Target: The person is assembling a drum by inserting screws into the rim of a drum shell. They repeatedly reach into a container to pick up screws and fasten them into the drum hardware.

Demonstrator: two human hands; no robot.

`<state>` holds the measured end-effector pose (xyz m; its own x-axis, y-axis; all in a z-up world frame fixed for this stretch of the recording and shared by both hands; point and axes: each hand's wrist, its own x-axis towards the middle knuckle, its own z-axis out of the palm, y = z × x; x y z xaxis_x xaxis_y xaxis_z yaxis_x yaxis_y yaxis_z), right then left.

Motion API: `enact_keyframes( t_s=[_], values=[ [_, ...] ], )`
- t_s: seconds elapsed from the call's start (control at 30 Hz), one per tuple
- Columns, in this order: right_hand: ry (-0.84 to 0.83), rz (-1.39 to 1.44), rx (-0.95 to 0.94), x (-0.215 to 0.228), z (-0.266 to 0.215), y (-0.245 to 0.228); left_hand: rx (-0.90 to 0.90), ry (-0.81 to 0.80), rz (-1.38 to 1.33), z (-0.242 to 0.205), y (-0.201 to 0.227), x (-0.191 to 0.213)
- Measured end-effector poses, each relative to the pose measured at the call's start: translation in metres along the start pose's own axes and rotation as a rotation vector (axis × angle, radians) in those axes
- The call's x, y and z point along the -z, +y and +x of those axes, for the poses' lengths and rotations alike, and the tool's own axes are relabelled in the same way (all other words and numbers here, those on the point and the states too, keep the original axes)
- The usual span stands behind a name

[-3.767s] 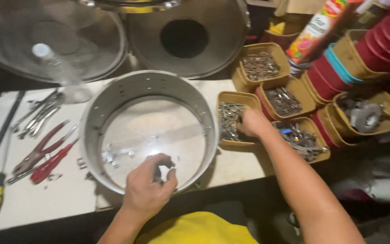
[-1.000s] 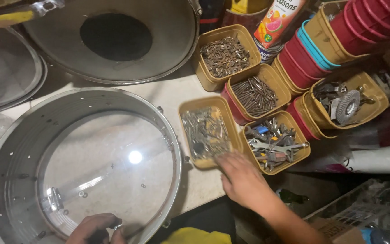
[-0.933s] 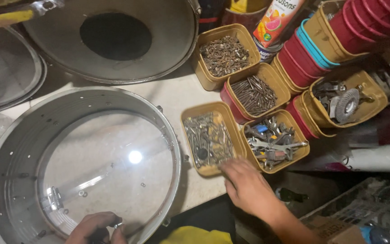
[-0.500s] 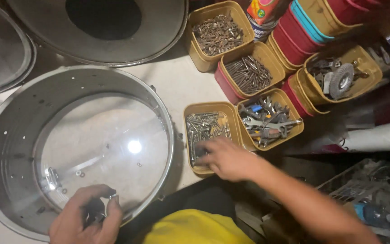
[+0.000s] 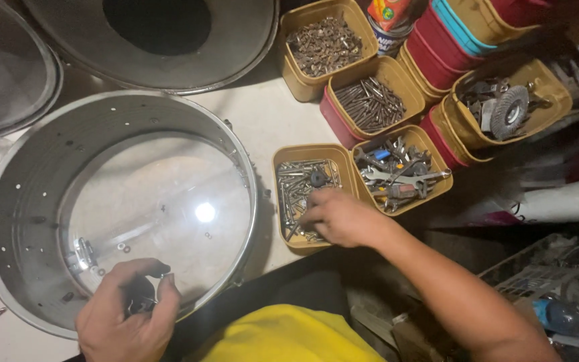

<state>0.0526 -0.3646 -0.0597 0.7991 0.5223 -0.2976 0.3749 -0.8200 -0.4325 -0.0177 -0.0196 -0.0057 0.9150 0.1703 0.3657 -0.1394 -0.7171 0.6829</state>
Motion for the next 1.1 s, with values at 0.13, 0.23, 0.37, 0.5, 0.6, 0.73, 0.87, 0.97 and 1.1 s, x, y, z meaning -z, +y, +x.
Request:
enact_keyframes(
  t_s=[0.13, 0.23, 0.37, 0.5, 0.6, 0.73, 0.87, 0.97, 1.1],
  values=[
    [-0.171, -0.077, -0.158, 0.01, 0.009, -0.007, -0.019, 0.001, 0.001, 0.001, 0.003, 0.0],
    [-0.053, -0.324, -0.215, 0.017, 0.007, -0.005, -0.059, 0.009, -0.014, 0.002, 0.004, 0.0],
    [-0.112, -0.172, -0.163, 0.013, 0.011, -0.005, -0.049, -0.005, -0.009, 0.003, 0.008, 0.001],
    [-0.179, -0.154, -0.054, -0.001, 0.021, -0.004, -0.03, -0.004, -0.009, 0.004, 0.009, 0.001],
    [-0.227, -0.198, -0.157, 0.015, 0.021, -0.018, -0.083, -0.004, -0.006, 0.005, 0.002, 0.001],
    [-0.111, -0.286, -0.093, -0.001, 0.021, -0.001, -0.063, -0.016, 0.004, 0.005, 0.0, 0.002],
    [-0.137, -0.262, -0.101, 0.006, 0.021, -0.016, -0.144, -0.038, -0.039, 0.008, -0.006, 0.003],
    [-0.217, -0.197, -0.189, 0.013, 0.022, -0.031, -0.197, -0.046, -0.074, 0.008, -0.009, 0.003],
    [-0.219, -0.156, -0.207, 0.002, 0.027, -0.024, -0.186, -0.039, -0.099, 0.007, -0.011, 0.002]
  ],
)
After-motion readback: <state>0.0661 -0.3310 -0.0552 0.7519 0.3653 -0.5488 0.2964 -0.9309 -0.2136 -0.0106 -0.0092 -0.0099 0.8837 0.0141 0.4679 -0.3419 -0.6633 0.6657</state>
